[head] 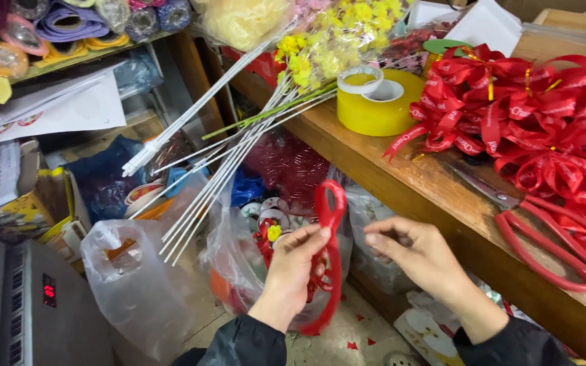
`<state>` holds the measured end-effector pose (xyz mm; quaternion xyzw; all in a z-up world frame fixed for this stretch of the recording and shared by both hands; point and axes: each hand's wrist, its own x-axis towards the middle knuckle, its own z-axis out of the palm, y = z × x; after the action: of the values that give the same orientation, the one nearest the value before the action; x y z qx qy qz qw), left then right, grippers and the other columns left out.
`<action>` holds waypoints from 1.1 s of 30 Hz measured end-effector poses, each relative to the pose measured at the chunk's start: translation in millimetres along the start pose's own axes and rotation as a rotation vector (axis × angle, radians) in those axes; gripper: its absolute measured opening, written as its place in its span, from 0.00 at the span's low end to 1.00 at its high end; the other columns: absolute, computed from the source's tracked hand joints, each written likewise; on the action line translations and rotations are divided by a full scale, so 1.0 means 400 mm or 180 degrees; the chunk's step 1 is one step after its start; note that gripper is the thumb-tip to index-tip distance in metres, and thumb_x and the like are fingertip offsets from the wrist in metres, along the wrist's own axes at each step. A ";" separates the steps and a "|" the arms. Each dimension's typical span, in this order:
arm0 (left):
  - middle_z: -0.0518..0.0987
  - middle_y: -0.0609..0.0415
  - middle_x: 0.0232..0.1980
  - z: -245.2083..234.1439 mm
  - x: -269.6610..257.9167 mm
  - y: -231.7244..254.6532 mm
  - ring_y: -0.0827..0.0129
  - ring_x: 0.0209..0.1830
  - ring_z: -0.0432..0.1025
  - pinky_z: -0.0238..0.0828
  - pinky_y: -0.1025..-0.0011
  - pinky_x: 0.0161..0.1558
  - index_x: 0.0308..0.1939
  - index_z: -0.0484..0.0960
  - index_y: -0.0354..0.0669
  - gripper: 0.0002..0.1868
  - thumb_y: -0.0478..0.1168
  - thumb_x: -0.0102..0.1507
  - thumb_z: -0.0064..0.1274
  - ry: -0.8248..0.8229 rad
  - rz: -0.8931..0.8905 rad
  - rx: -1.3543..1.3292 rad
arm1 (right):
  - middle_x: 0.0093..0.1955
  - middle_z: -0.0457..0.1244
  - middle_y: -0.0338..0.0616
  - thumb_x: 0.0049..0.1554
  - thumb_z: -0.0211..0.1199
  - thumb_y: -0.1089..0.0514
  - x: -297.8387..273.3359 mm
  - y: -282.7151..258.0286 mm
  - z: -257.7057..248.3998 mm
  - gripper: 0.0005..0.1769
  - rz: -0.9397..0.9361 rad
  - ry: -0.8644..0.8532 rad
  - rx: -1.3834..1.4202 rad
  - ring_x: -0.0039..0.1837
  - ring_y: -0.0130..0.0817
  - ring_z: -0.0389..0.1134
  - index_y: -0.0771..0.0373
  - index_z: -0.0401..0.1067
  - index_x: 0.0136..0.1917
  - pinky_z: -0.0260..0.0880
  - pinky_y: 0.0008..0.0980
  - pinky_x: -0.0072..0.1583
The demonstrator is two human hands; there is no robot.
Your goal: Tying red ribbons into decorative bows for floral or gift arrangements
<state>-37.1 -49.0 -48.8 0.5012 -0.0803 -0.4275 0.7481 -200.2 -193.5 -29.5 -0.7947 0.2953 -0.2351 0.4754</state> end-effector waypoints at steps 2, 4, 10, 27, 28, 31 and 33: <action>0.77 0.55 0.25 0.009 0.008 -0.037 0.75 0.20 0.65 0.58 0.76 0.20 0.40 0.87 0.39 0.01 0.33 0.66 0.63 -0.0112 -0.0027 0.0300 | 0.38 0.73 0.44 0.55 0.71 0.59 0.006 0.003 0.009 0.17 0.0226 -0.0289 0.0959 0.36 0.31 0.71 0.66 0.84 0.57 0.76 0.30 0.43; 0.76 0.54 0.25 0.019 -0.003 -0.049 0.74 0.19 0.63 0.59 0.75 0.20 0.40 0.88 0.38 0.02 0.33 0.67 0.62 -0.0210 -0.0102 0.0487 | 0.42 0.73 0.43 0.55 0.71 0.57 0.005 0.002 0.015 0.17 0.0313 -0.0479 0.1051 0.38 0.32 0.71 0.64 0.83 0.56 0.77 0.32 0.43; 0.83 0.52 0.33 0.035 -0.022 -0.059 0.73 0.17 0.62 0.61 0.77 0.23 0.44 0.90 0.36 0.06 0.31 0.65 0.62 -0.0532 -0.0224 0.0874 | 0.37 0.72 0.47 0.57 0.72 0.59 0.004 0.019 0.035 0.09 0.0651 -0.0234 0.1228 0.34 0.32 0.65 0.68 0.84 0.46 0.71 0.32 0.41; 0.83 0.49 0.31 0.043 -0.049 -0.034 0.71 0.14 0.67 0.66 0.76 0.17 0.42 0.88 0.37 0.04 0.34 0.65 0.65 -0.0494 -0.0140 0.0874 | 0.34 0.67 0.43 0.57 0.72 0.58 -0.002 0.021 0.045 0.09 0.0473 -0.0078 0.1395 0.34 0.32 0.61 0.68 0.83 0.45 0.64 0.31 0.41; 0.83 0.49 0.30 0.043 -0.050 -0.034 0.70 0.13 0.67 0.64 0.76 0.16 0.41 0.88 0.37 0.04 0.35 0.65 0.64 -0.0492 -0.0112 0.0882 | 0.34 0.66 0.44 0.57 0.71 0.58 -0.001 0.026 0.045 0.09 0.0469 -0.0085 0.1415 0.33 0.33 0.61 0.68 0.82 0.44 0.65 0.32 0.40; 0.83 0.48 0.30 0.041 -0.047 -0.033 0.70 0.14 0.68 0.65 0.76 0.17 0.42 0.87 0.36 0.04 0.34 0.66 0.63 -0.0513 -0.0038 0.0839 | 0.33 0.65 0.44 0.57 0.71 0.58 -0.001 0.036 0.044 0.08 0.0358 -0.0114 0.1425 0.33 0.33 0.62 0.67 0.81 0.43 0.66 0.32 0.40; 0.83 0.47 0.31 0.043 -0.046 -0.035 0.71 0.15 0.68 0.68 0.77 0.19 0.42 0.87 0.34 0.05 0.34 0.66 0.63 -0.0536 0.0001 0.0791 | 0.33 0.66 0.44 0.57 0.72 0.59 -0.003 0.039 0.044 0.08 0.0256 -0.0133 0.1416 0.33 0.32 0.63 0.67 0.81 0.42 0.66 0.32 0.40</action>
<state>-65.8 -49.3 -46.4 0.5522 -0.1952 -0.4546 0.6710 -193.3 -187.7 -51.4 -0.6626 0.2578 -0.2587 0.6539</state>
